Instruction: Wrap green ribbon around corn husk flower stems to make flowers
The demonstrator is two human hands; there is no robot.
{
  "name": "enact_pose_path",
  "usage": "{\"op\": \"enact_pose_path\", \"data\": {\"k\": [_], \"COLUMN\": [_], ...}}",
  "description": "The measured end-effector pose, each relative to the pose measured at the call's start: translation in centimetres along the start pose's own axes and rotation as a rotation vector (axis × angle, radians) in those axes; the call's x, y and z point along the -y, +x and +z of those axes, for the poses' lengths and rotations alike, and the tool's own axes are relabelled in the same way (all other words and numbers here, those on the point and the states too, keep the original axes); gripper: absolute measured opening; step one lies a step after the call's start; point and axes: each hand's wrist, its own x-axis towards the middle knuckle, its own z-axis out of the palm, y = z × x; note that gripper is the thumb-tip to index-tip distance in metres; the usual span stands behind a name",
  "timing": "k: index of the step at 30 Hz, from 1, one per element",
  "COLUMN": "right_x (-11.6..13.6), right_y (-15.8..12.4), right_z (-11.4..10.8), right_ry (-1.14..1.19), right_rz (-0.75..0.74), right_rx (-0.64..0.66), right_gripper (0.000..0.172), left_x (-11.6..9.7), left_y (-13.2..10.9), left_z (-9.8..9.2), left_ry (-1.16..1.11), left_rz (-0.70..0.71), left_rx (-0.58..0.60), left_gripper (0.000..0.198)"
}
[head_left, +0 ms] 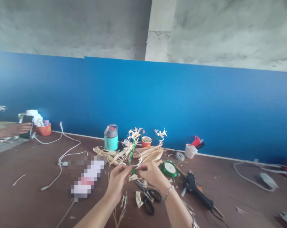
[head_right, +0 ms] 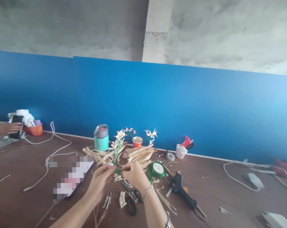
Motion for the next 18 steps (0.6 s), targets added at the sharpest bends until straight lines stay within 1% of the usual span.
{"op": "enact_pose_path", "data": {"k": [2,6,11,18], "right_x": [-0.1,-0.6,-0.6,-0.4], "right_y": [0.0,0.0,-0.1,0.0], "right_z": [-0.3,-0.9,-1.5,-1.7], "right_ry": [0.000,0.011,0.023,0.033], "right_rz": [0.014,0.053,0.075,0.072], "right_rx": [0.020,0.055,0.100,0.131], "right_gripper": [0.017,0.026,0.018,0.014], "left_x": [0.0,0.0,0.1,0.4], "left_y": [0.1,0.4,0.9,1.1], "left_z": [0.0,-0.2,-0.6,-0.7], "left_ry": [-0.038,-0.097,-0.150,-0.184], "left_rz": [-0.015,-0.039,-0.044,-0.067], "left_rx": [0.003,-0.017,-0.066,-0.073], "left_gripper": [0.038,0.037,0.037,0.036]}}
